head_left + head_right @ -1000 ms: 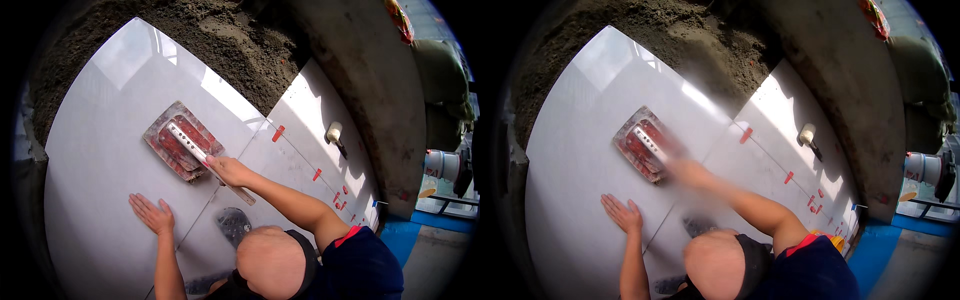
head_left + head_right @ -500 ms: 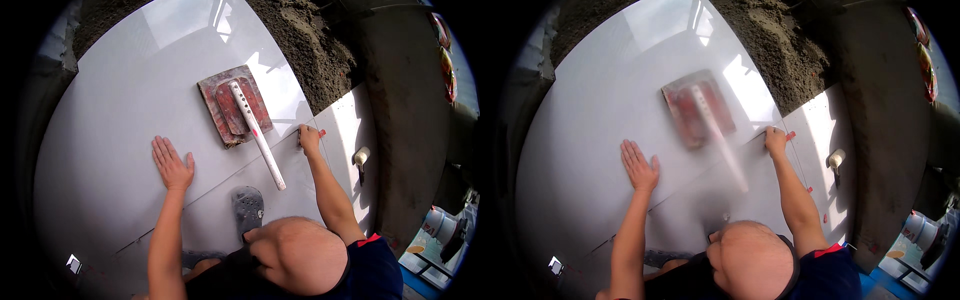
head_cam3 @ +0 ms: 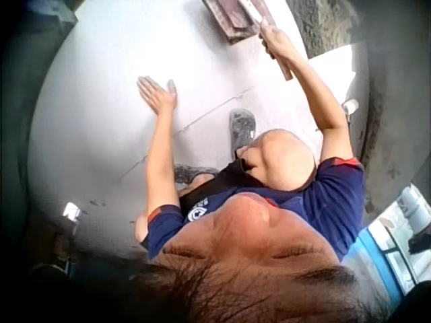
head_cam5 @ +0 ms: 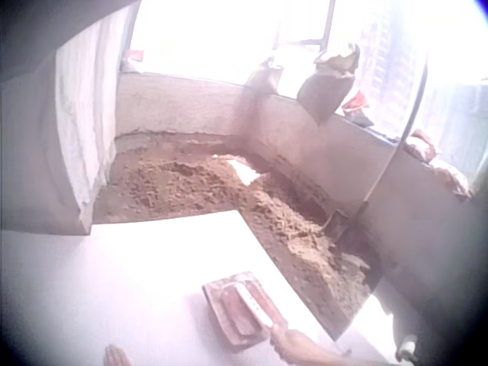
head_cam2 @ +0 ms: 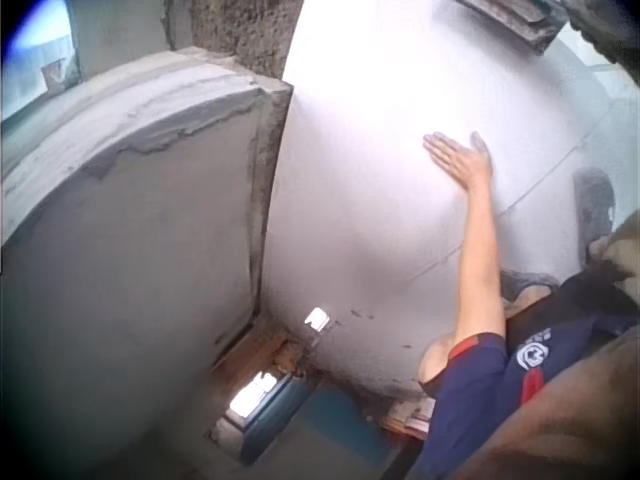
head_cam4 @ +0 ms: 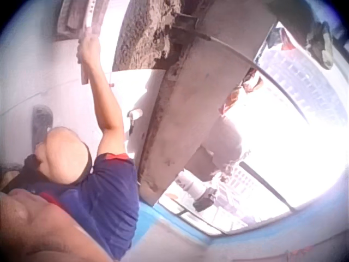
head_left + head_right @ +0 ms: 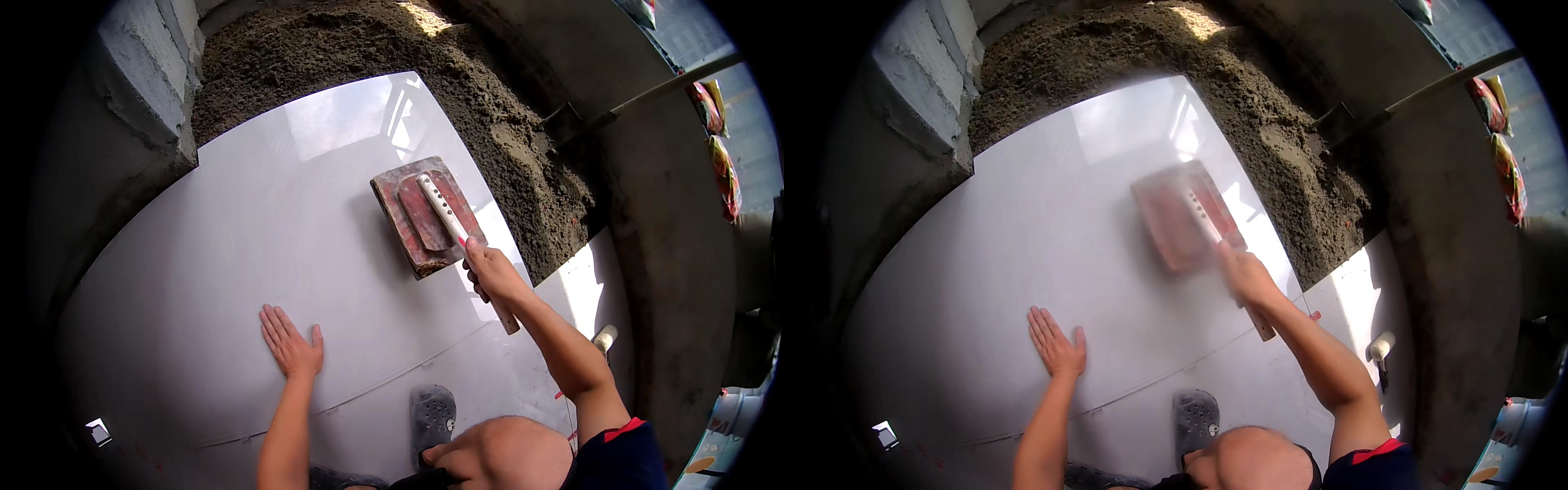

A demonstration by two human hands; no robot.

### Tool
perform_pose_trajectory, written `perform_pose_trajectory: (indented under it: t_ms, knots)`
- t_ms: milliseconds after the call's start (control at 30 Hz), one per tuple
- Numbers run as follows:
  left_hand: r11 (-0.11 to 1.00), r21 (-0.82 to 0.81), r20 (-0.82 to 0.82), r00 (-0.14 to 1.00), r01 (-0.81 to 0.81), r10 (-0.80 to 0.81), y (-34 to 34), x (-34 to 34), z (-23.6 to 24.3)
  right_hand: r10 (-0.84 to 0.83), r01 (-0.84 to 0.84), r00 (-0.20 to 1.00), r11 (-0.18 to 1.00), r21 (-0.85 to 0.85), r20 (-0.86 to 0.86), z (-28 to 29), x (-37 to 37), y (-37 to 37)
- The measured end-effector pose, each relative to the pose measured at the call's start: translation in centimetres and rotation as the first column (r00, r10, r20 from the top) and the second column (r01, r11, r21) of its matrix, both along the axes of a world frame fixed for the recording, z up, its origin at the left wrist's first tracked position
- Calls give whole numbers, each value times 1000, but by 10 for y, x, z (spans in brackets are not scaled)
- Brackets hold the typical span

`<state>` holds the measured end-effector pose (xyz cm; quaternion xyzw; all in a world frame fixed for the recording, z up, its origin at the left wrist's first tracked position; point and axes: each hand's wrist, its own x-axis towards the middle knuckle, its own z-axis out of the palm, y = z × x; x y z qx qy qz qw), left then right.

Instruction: The person applies mortar to a large floor tile using a trowel, positions the tile on the floor, and uses a float to press it down.

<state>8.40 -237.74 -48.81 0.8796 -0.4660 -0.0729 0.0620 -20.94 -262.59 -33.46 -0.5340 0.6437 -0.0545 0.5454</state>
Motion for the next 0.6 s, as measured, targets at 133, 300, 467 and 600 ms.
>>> perform_pose_trajectory:
  t_ms: [133,300,467,600]
  knots:
    - [999,50,-1,1000,-1,1,3,1,3,56,15,975,949,-316,214,77,57,-70]
    - [997,71,-14,1000,6,-5,1,4,1,47,101,980,714,-692,192,12,108,-121]
    - [996,85,-83,996,-9,16,-5,-2,1,4,32,986,977,-213,165,-10,147,-129]
    - [999,-33,-75,997,15,-18,1,2,-4,80,-48,969,989,-137,234,54,176,-152]
